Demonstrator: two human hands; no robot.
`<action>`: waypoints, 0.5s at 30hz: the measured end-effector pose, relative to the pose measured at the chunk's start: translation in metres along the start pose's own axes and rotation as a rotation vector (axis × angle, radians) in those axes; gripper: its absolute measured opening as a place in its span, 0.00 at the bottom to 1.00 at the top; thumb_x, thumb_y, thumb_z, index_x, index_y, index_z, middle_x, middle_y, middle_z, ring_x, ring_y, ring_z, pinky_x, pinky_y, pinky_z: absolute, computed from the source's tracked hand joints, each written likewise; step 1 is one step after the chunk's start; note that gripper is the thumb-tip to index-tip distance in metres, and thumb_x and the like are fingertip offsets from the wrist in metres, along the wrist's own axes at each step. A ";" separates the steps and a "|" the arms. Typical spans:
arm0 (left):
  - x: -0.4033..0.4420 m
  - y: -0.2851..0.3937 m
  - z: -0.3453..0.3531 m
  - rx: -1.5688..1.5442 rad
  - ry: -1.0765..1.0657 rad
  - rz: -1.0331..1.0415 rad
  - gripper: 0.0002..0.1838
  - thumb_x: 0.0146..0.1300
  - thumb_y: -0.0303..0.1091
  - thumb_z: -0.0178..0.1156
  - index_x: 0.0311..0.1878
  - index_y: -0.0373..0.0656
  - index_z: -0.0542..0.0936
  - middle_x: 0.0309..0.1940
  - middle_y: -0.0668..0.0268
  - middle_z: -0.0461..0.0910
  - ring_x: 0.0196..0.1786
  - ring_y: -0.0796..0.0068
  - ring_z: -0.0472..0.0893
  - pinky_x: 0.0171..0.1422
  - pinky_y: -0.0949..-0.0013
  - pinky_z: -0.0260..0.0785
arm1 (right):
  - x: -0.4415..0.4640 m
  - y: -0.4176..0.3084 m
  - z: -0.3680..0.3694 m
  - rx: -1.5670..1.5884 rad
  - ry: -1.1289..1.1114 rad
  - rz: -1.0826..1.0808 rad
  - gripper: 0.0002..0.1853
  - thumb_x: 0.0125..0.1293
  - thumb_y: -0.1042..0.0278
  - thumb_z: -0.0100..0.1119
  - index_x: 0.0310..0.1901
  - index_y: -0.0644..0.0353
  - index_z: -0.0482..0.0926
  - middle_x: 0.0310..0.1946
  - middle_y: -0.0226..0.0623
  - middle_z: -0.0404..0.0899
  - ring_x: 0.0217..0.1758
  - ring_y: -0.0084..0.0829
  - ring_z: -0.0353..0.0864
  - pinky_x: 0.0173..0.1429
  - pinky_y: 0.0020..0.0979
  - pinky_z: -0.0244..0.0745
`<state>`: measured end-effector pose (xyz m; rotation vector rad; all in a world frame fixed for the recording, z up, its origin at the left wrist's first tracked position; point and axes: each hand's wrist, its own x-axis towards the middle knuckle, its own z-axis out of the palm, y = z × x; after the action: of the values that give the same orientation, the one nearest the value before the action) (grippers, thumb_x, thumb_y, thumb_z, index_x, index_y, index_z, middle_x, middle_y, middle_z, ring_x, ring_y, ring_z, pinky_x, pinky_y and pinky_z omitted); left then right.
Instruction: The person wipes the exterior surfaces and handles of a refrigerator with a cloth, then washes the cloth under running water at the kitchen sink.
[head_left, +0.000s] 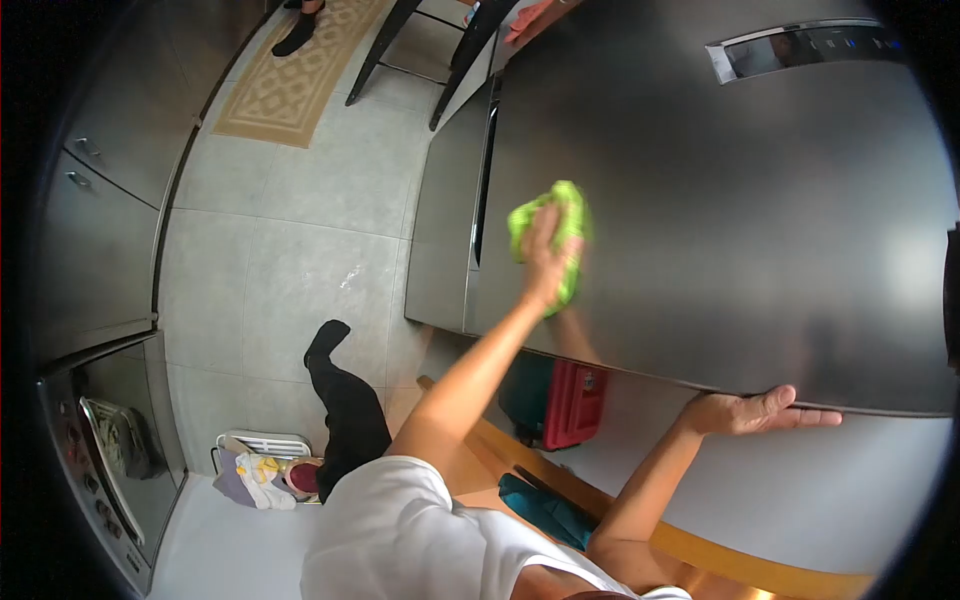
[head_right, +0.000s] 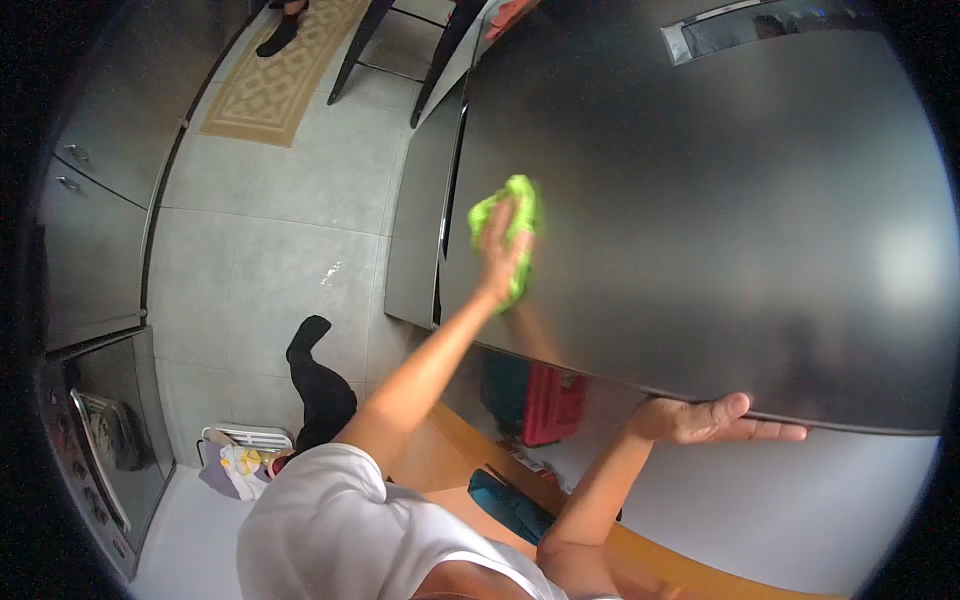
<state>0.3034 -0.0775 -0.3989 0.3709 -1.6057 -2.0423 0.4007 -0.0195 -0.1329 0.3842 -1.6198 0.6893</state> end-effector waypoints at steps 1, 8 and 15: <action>0.013 -0.040 -0.006 -0.062 0.061 -0.105 0.35 0.68 0.56 0.51 0.73 0.50 0.61 0.75 0.59 0.55 0.77 0.59 0.51 0.79 0.57 0.41 | 0.000 0.001 -0.001 -0.073 0.005 -0.002 0.33 0.75 0.65 0.40 0.75 0.62 0.41 0.76 0.45 0.41 0.73 0.33 0.55 0.74 0.32 0.56; 0.031 -0.086 0.006 0.116 0.123 -0.459 0.38 0.69 0.63 0.42 0.75 0.51 0.57 0.76 0.60 0.52 0.78 0.56 0.47 0.78 0.47 0.36 | -0.001 0.012 -0.003 0.148 -0.025 0.084 0.35 0.74 0.63 0.41 0.76 0.58 0.38 0.76 0.42 0.42 0.73 0.39 0.54 0.74 0.40 0.57; 0.056 0.201 0.050 0.063 -0.325 0.811 0.33 0.64 0.68 0.45 0.71 0.73 0.64 0.78 0.68 0.45 0.79 0.54 0.44 0.77 0.35 0.30 | -0.002 0.001 0.012 0.191 0.102 0.191 0.35 0.72 0.61 0.42 0.76 0.52 0.40 0.74 0.50 0.43 0.73 0.46 0.54 0.75 0.48 0.55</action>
<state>0.2761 -0.1008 -0.1870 -0.5469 -1.6281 -1.4588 0.3914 -0.0266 -0.1352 0.3287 -1.5112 0.9977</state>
